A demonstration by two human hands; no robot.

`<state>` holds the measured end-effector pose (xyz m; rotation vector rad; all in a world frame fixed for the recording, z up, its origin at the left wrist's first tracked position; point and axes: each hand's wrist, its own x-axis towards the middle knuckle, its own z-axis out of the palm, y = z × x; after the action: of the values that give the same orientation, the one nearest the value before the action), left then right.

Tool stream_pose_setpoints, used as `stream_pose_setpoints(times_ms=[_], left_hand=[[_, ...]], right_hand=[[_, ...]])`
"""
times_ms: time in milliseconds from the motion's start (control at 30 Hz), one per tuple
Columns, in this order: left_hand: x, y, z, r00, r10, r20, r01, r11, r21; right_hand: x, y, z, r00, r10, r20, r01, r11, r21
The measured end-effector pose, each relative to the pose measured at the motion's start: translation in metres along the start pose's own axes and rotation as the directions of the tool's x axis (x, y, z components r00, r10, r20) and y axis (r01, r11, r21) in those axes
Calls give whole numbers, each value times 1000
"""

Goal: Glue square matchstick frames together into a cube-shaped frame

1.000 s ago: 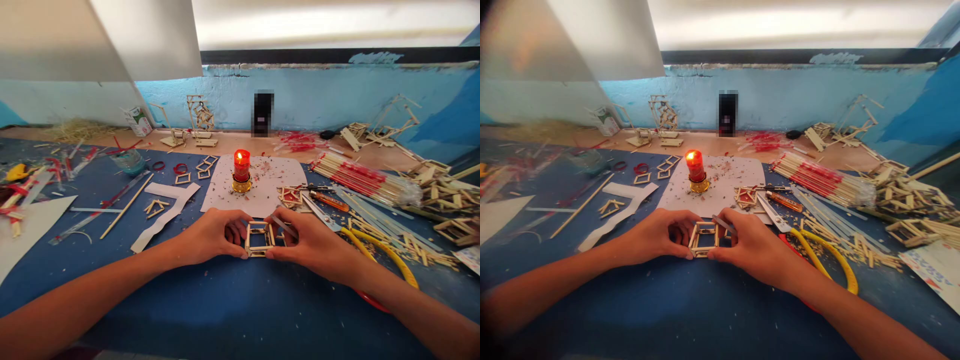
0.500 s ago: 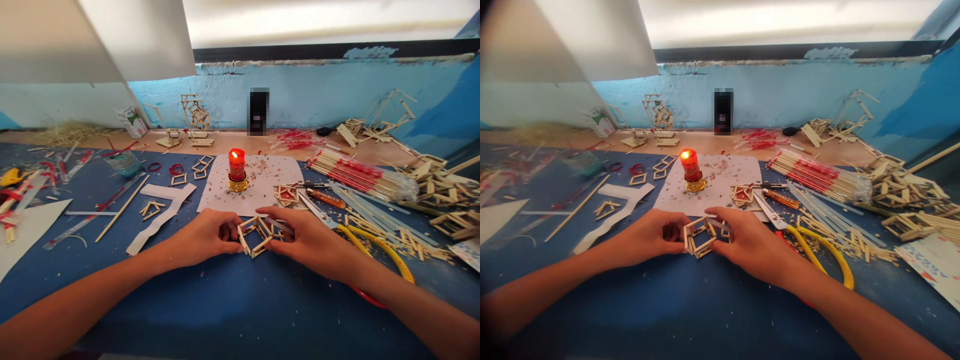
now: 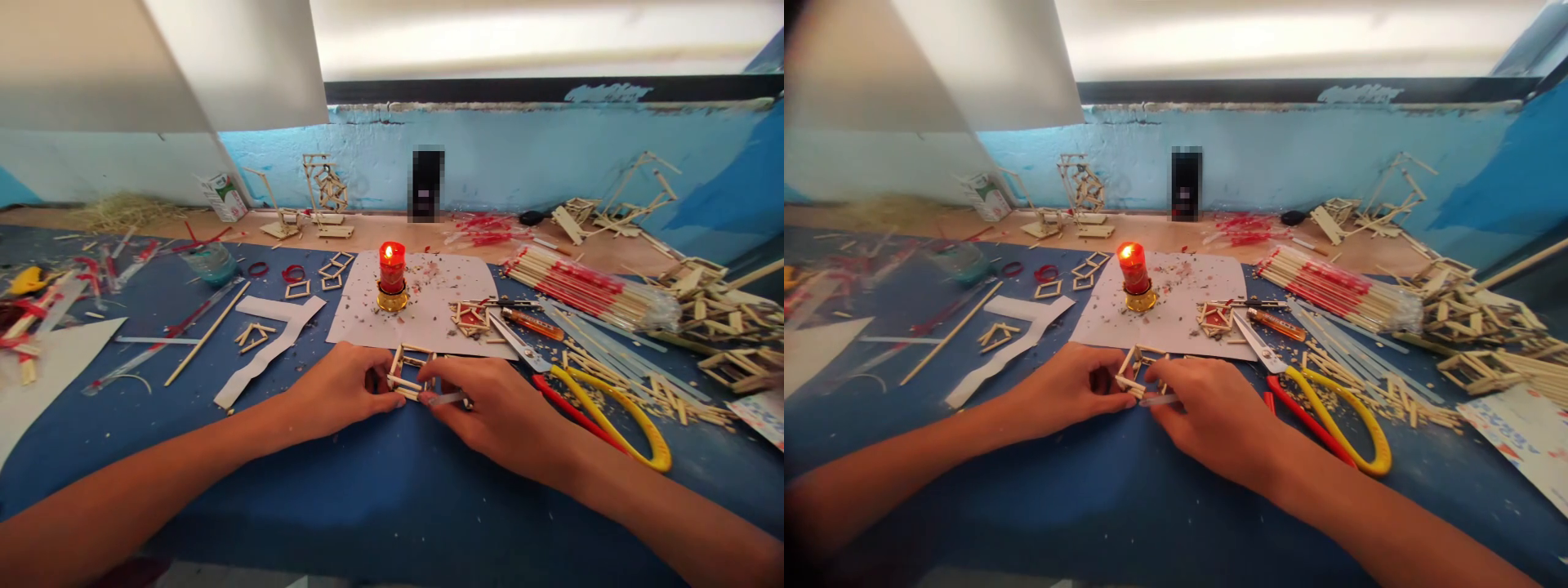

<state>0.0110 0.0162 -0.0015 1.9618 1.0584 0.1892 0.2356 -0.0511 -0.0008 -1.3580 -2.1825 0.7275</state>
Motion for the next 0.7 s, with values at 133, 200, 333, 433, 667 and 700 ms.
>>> stream_pose_setpoints(times_ms=[133, 200, 333, 433, 667, 700], left_hand=[[-2, 2, -9, 994, 58, 96, -58, 998, -5], [-4, 3, -12, 989, 83, 122, -83, 997, -2], [-5, 0, -13, 983, 116, 139, -118, 993, 6], [-3, -2, -12, 981, 131, 144, -134, 991, 9], [-3, 2, -12, 981, 131, 146, -134, 991, 14], [-3, 2, -12, 981, 129, 147, -133, 991, 14]], right_hand=[[3, 0, 0, 999, 39, 26, -40, 999, 26], [4, 0, -2, 999, 41, 21, -41, 999, 14], [3, 1, -4, 1000, 9, 13, -9, 1000, -12], [2, 2, -2, 1000, -24, 8, 24, 1000, -12], [1, 4, 0, 993, -118, 3, 118, 992, -50], [1, 4, 0, 993, -118, 3, 118, 991, -60]])
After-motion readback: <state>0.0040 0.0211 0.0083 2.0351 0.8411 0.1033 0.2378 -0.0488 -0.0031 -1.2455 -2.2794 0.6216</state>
